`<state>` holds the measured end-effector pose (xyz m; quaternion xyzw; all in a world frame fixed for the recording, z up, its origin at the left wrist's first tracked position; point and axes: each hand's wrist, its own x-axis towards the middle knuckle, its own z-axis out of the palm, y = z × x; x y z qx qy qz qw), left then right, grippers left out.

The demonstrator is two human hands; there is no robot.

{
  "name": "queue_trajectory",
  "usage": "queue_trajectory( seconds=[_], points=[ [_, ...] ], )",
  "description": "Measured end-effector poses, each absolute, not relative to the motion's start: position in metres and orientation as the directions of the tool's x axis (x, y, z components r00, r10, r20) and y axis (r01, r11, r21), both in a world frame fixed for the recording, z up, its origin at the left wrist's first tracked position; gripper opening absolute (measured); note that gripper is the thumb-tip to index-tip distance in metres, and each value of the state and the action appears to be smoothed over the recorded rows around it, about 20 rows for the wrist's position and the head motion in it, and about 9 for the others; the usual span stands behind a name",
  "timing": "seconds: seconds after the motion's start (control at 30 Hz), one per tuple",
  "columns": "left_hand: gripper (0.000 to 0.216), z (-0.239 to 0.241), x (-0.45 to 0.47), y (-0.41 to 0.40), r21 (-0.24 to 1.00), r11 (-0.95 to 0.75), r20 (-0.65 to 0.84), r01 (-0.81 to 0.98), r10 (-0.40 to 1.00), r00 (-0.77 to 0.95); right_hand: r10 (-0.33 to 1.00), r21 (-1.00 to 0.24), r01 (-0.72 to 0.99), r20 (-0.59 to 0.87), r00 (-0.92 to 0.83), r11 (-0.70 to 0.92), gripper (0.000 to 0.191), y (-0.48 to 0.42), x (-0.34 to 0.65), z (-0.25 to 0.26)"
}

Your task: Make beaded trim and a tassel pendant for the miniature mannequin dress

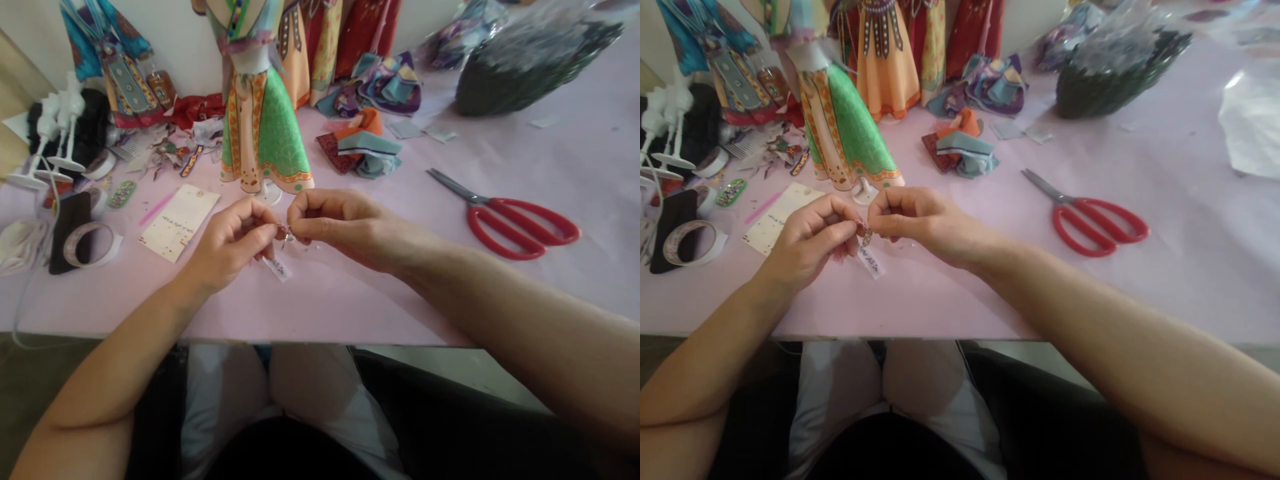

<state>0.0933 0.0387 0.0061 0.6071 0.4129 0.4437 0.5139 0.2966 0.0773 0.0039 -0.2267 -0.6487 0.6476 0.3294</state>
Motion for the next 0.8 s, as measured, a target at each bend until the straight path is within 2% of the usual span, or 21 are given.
queue_trajectory(
  seconds=[0.17, 0.4, 0.8],
  points=[
    [0.011, 0.0073, 0.0943, 0.0382, 0.988, -0.157, 0.151, 0.004, 0.956, 0.250, 0.728, -0.988, -0.144, 0.137, -0.671, 0.053, 0.019, 0.0774, 0.2958, 0.0026],
    [0.012, 0.0068, 0.0946, 0.0359, 0.982, -0.167, 0.138, 0.092, 0.956, 0.257, 0.748, -0.986, -0.156, 0.152, -0.646, 0.066, 0.021, 0.0785, 0.2956, 0.0000],
    [0.012, 0.0107, 0.0973, 0.0319, 0.972, -0.185, 0.148, 0.142, 0.960, 0.237, 0.761, -0.984, -0.160, 0.160, -0.628, 0.076, 0.022, 0.0795, 0.2948, -0.0009]
  ],
)
